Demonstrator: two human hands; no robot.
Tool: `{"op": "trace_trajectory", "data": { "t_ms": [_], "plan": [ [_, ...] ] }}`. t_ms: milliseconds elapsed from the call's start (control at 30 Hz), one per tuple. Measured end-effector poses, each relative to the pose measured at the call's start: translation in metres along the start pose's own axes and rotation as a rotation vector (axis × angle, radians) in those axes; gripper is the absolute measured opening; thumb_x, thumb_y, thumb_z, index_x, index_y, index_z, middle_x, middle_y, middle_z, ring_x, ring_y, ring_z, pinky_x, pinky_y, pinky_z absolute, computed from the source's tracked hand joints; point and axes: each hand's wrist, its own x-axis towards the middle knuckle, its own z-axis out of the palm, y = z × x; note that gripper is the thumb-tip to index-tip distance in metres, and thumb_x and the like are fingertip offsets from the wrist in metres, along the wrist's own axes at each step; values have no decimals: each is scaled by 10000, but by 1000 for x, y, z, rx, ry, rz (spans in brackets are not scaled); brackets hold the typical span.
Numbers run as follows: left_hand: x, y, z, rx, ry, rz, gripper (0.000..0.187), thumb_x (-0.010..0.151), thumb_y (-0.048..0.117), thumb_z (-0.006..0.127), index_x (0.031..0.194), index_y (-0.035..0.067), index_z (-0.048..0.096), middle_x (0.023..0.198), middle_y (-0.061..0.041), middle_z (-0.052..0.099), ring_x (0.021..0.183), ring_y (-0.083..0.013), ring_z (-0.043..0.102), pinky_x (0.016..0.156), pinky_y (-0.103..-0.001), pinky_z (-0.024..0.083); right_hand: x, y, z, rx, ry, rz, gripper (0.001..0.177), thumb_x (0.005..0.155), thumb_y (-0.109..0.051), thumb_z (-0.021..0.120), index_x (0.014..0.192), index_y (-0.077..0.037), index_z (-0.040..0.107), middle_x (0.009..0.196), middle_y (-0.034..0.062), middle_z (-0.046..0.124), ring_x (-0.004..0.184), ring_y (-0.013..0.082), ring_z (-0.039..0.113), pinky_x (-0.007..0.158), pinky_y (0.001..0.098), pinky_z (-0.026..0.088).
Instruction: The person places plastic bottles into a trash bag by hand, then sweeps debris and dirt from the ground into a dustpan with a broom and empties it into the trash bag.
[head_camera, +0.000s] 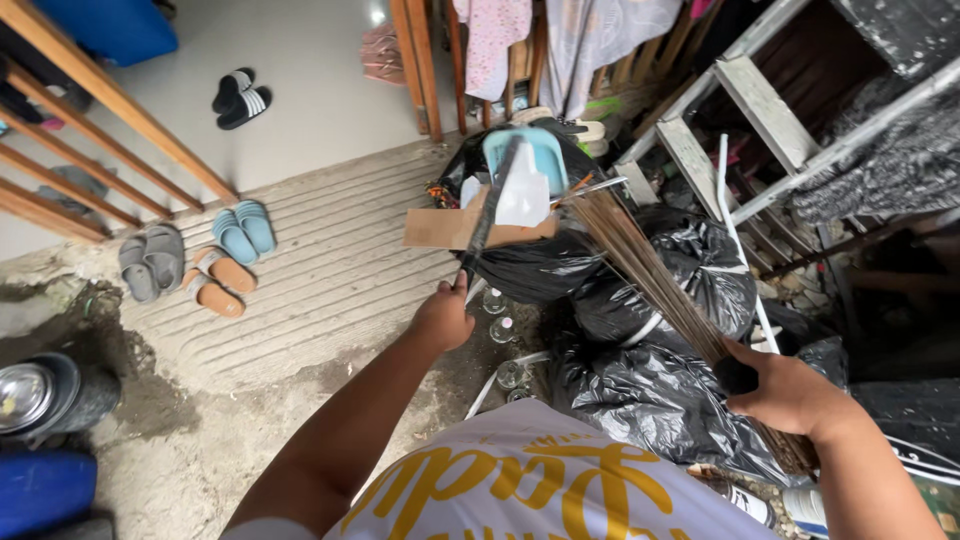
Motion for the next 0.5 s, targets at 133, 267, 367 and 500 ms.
{"op": "trace_trajectory", "data": {
  "t_ms": [133,267,367,500],
  "plan": [
    [16,21,3,-18,-207,-65,914,848,224,676,1577,-20,181,1305,-312,496,975,-394,680,822,-468,590,-16,6,3,66,12,-14,1029,660,-278,863,1560,-344,368,1055,206,772,992,333,765,931,377,574],
    [17,29,-8,-35,-181,-157,879,898,260,628,1596,-21,173,1286,-309,503,917,-381,697,798,-452,604,-38,16,-2,157,-13,46,986,723,-278,883,1571,-337,384,962,201,792,900,298,744,890,374,591],
    [12,25,-12,-64,-139,-177,872,905,249,610,1591,-39,155,1286,-316,483,881,-380,696,782,-448,607,-43,17,-7,291,-1,42,929,731,-245,898,1543,-303,449,939,175,789,862,282,738,872,367,581],
    [7,19,-13,-169,-5,-210,888,869,226,616,1588,-31,163,1245,-287,498,903,-385,672,799,-450,594,-36,14,-15,410,34,-29,868,730,-214,900,1507,-298,521,971,111,793,879,223,719,910,316,542]
  ]
}}
